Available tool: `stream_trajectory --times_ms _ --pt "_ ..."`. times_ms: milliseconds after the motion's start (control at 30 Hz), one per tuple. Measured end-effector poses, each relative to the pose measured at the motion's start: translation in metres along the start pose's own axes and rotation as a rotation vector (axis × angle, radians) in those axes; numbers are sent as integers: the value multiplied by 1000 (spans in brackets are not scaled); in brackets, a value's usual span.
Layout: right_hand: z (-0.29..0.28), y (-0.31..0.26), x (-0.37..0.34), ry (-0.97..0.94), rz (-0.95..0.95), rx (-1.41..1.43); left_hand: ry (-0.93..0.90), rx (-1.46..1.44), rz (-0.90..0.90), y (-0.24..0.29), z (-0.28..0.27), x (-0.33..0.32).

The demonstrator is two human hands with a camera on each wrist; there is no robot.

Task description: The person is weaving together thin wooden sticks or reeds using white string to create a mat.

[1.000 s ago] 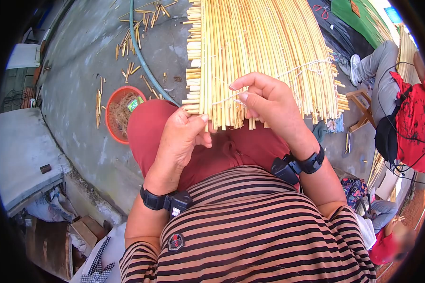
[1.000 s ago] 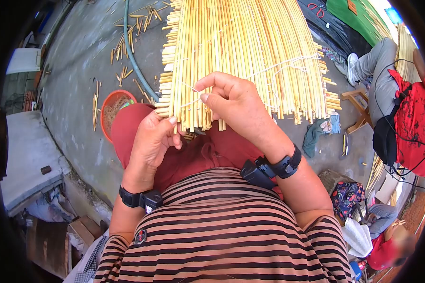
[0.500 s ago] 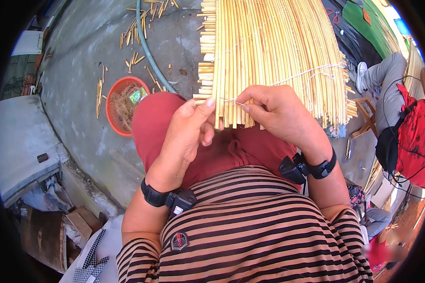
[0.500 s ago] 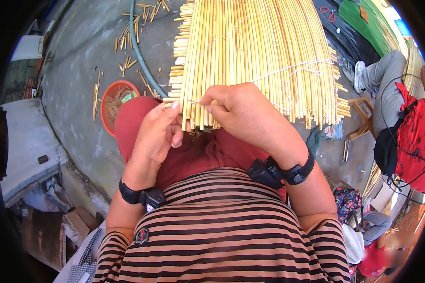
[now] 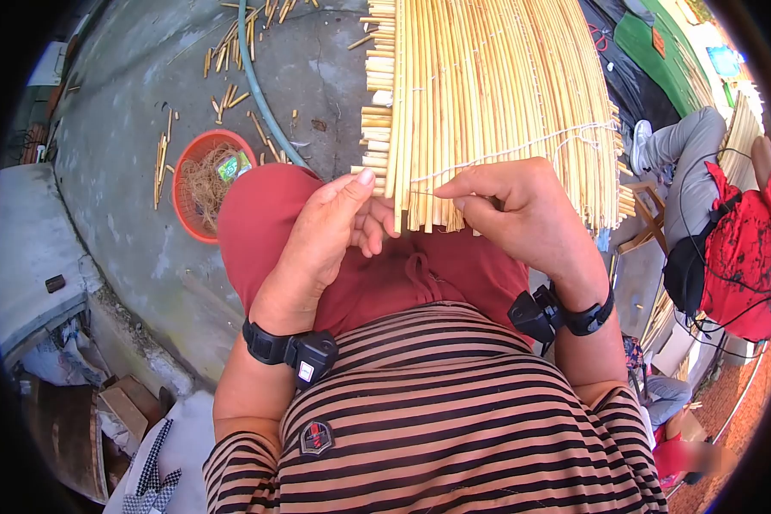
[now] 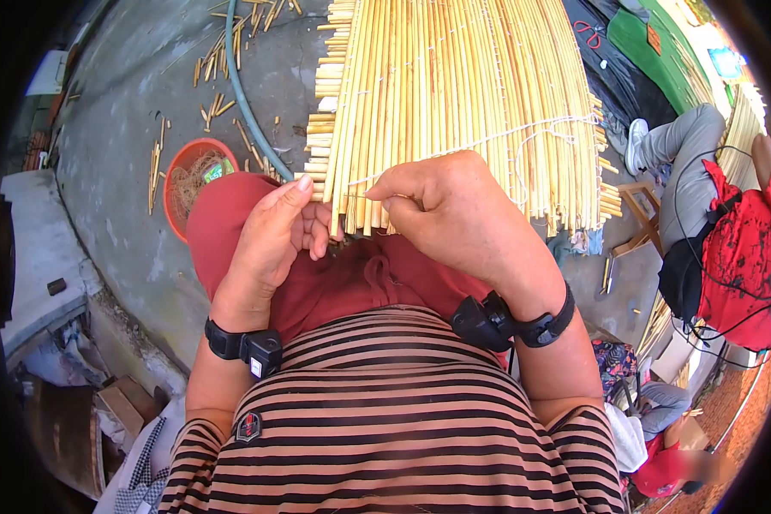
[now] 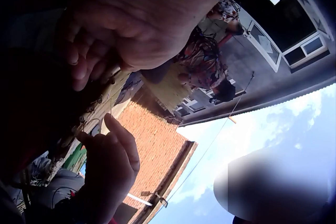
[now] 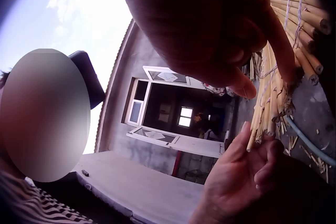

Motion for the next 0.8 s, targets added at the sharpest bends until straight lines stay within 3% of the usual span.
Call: stream_trajectory --times_ms 200,800 --pt "0 -9 4 -13 25 -62 -82 17 11 -5 -10 6" --pt "0 -9 5 -43 74 -47 -81 5 6 -5 -11 8"
Point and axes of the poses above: each hand's wrist, its own x-axis towards the middle knuckle, its own z-axis out of the palm, y = z × x, the point moved 1 cm from there along x, towards the middle knuckle, and after that the axes turned 7 degrees about z, right-handed, at the moved point
